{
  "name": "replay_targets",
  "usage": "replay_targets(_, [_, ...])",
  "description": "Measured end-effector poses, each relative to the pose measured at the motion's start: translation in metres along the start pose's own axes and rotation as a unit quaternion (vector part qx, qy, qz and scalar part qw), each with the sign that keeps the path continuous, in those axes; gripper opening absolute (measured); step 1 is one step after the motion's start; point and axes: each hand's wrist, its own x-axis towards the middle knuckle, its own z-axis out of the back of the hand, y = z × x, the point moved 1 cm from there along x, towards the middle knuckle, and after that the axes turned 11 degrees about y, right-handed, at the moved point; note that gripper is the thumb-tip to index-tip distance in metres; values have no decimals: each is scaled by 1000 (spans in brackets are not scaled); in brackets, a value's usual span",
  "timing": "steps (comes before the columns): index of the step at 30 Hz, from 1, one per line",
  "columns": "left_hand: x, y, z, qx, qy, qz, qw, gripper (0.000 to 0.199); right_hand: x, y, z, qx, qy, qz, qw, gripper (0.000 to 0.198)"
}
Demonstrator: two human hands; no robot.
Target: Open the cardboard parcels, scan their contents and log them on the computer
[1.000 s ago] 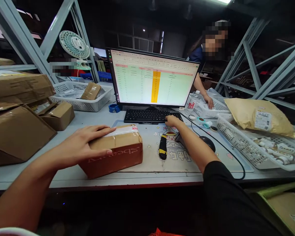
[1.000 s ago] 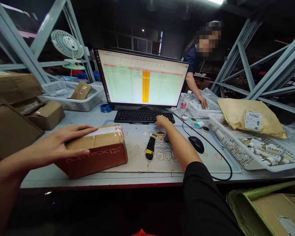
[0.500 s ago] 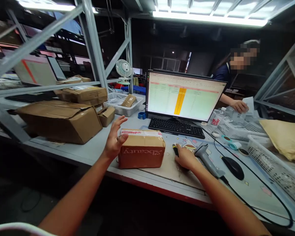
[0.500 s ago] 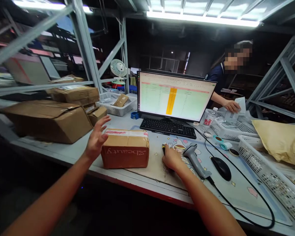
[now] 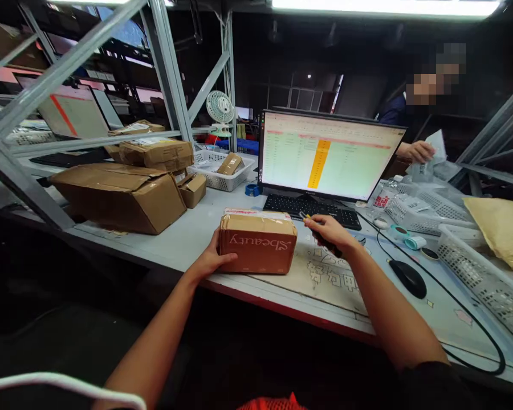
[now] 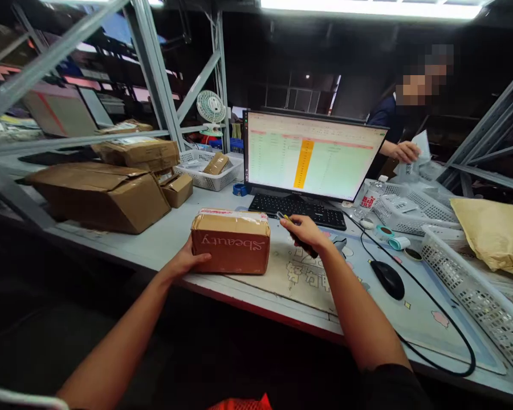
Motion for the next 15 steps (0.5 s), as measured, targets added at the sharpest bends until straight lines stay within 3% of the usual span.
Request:
replay_targets(7, [-1, -8, -2, 0, 17, 9, 1000, 135, -5, 16, 9, -104, 66, 60, 991, 40])
replay_targets(15, [1, -3, -3, 50, 53, 23, 997, 133, -13, 18, -7, -180, -5, 125, 976, 49])
